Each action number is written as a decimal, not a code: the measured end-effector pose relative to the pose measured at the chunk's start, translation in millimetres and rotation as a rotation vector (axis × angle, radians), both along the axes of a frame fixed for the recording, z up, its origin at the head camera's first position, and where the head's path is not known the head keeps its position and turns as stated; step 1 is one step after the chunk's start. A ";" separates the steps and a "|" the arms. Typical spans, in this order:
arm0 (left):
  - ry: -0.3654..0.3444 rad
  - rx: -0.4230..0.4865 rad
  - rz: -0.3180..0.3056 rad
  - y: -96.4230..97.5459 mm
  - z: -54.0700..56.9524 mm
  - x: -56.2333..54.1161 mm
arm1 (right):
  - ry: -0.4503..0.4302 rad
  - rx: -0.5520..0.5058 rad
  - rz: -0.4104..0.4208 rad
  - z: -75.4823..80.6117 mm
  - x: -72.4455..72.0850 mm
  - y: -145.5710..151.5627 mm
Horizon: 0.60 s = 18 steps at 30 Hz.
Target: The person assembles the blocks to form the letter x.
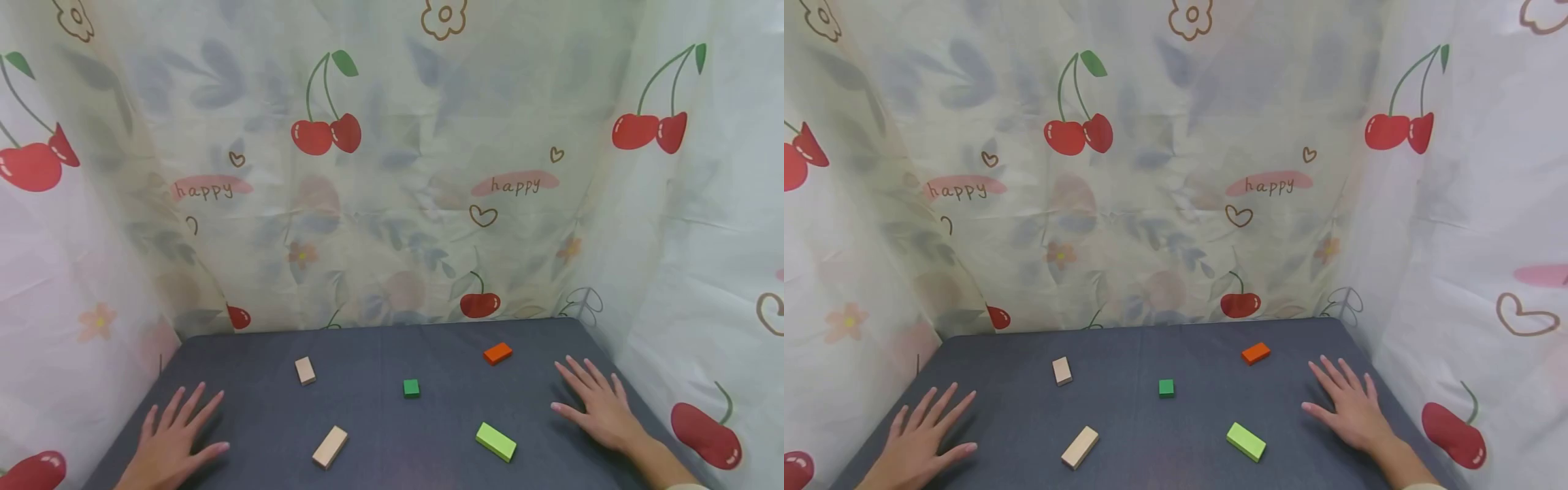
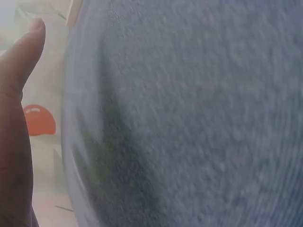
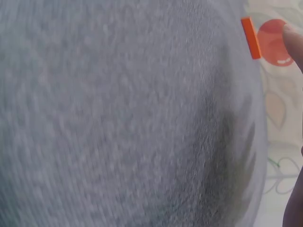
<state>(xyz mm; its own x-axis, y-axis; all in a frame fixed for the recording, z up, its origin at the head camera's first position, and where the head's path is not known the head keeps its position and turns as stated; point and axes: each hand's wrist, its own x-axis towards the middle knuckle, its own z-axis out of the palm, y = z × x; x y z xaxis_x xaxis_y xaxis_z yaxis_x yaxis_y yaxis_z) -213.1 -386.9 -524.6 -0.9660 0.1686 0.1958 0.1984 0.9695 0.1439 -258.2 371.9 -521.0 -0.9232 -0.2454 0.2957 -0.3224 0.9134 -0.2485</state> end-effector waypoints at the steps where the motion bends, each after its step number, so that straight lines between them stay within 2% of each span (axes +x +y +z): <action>1: 0.002 0.005 0.000 1.4 0.4 -0.1 | 0.005 -0.006 0.002 -0.2 -0.2 -1.1; 10: 0.033 0.059 -0.011 15.3 6.9 0.2 | 0.013 -0.079 0.026 6.6 0.7 -15.9; 18: 0.149 0.058 -0.058 28.6 9.0 -1.1 | 0.008 -0.156 0.075 14.7 6.1 -32.7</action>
